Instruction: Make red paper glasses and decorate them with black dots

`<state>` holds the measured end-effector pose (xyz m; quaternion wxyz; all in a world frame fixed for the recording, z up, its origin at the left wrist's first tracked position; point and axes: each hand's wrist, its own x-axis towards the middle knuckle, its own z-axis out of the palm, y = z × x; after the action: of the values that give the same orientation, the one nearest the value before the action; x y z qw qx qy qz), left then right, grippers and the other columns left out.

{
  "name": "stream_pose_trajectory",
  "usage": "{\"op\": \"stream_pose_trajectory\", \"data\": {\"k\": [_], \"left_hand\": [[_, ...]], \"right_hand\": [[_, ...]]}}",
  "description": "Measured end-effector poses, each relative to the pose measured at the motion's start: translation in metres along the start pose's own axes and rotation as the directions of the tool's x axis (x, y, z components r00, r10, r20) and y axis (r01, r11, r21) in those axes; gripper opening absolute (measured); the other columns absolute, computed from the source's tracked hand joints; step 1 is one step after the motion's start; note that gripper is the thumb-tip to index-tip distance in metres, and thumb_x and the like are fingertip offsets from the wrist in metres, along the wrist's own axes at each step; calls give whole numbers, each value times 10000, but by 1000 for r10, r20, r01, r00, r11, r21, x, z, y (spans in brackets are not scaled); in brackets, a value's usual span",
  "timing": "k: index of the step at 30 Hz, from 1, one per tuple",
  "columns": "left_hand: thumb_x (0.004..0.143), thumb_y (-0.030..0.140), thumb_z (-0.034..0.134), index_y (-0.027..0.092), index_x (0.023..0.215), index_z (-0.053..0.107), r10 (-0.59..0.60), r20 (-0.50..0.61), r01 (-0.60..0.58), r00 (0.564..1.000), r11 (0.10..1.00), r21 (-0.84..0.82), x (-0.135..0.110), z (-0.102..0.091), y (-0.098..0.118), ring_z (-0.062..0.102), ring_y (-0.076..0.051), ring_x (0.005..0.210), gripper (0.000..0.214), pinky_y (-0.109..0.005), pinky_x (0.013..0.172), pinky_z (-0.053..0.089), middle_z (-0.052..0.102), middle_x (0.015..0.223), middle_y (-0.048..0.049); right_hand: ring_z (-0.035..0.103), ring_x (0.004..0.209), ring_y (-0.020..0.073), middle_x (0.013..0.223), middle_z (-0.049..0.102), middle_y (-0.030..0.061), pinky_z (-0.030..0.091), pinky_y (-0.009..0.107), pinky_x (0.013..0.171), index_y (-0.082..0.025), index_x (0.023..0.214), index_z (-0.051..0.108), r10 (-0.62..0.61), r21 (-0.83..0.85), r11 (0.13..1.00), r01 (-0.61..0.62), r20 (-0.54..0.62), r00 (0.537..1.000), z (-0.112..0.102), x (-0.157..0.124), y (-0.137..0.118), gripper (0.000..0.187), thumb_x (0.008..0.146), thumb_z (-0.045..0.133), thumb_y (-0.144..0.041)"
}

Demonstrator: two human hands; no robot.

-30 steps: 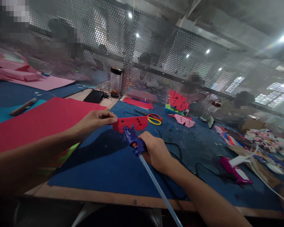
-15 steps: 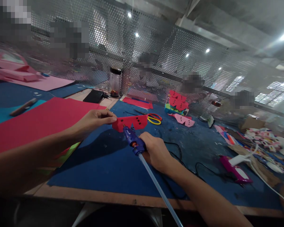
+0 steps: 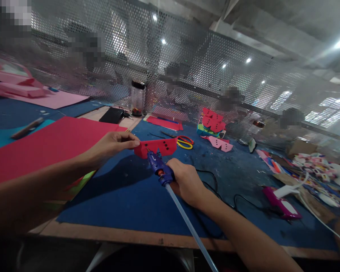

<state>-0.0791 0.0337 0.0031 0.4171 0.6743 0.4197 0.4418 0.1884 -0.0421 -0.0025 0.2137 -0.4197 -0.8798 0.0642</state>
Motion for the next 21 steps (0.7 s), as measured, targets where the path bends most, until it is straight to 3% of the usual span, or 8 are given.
{"op": "stream_pose_trajectory", "data": {"k": [21], "left_hand": [[772,383,697,188,808,725,-4,7,4,1000,1000,-6,1,0,-2,623,-184,799,200,-333,773,456,703,820,-39]], "right_hand": [[551,758,169,868,568,24,379,257,688,-215,873,477,38,14,999,-39,43,998,0,-2,2,114,853,579,-169]]}}
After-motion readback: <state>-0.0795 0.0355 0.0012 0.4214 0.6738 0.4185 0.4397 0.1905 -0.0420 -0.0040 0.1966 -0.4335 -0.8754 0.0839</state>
